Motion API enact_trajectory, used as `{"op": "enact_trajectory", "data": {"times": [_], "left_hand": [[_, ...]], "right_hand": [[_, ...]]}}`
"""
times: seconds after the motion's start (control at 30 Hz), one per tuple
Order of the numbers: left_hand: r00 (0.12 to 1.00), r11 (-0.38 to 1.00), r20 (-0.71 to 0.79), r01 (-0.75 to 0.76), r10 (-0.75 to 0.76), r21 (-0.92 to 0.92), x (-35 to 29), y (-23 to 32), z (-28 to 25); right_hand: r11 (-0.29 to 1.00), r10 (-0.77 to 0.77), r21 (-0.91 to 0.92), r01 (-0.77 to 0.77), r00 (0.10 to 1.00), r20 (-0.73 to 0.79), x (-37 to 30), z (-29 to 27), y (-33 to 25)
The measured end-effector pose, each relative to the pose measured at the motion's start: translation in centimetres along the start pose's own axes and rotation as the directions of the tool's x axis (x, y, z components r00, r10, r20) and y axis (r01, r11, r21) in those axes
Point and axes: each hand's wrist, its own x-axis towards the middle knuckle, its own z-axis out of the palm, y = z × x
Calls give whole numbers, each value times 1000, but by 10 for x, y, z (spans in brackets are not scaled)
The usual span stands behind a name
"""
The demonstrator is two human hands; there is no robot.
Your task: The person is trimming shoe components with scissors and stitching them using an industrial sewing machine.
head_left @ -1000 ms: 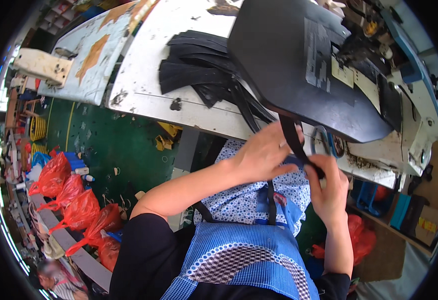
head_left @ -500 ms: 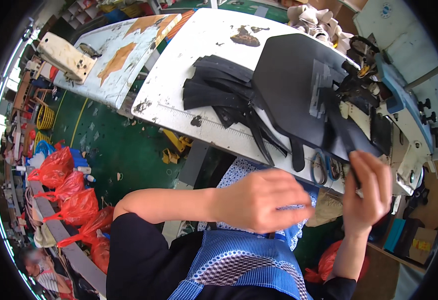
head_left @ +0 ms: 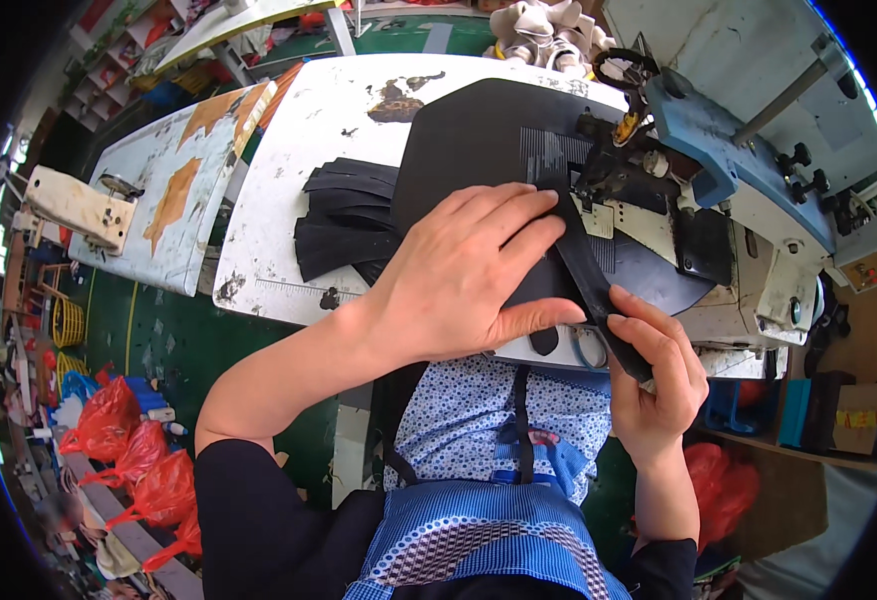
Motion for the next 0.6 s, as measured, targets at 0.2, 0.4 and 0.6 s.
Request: {"op": "enact_trajectory", "data": {"times": [0.2, 0.4, 0.6], "left_hand": [[998, 998, -29, -48, 47, -39, 16, -5, 11], [998, 993, -4, -71, 70, -95, 15, -12, 6], [996, 989, -18, -90, 88, -116, 14, -12, 7]], "right_hand": [[1000, 0, -16, 0, 1000, -29, -2, 2, -1], [996, -61, -60, 62, 998, 30, -9, 7, -8], [989, -116, -84, 119, 992, 44, -11, 9, -8]]}}
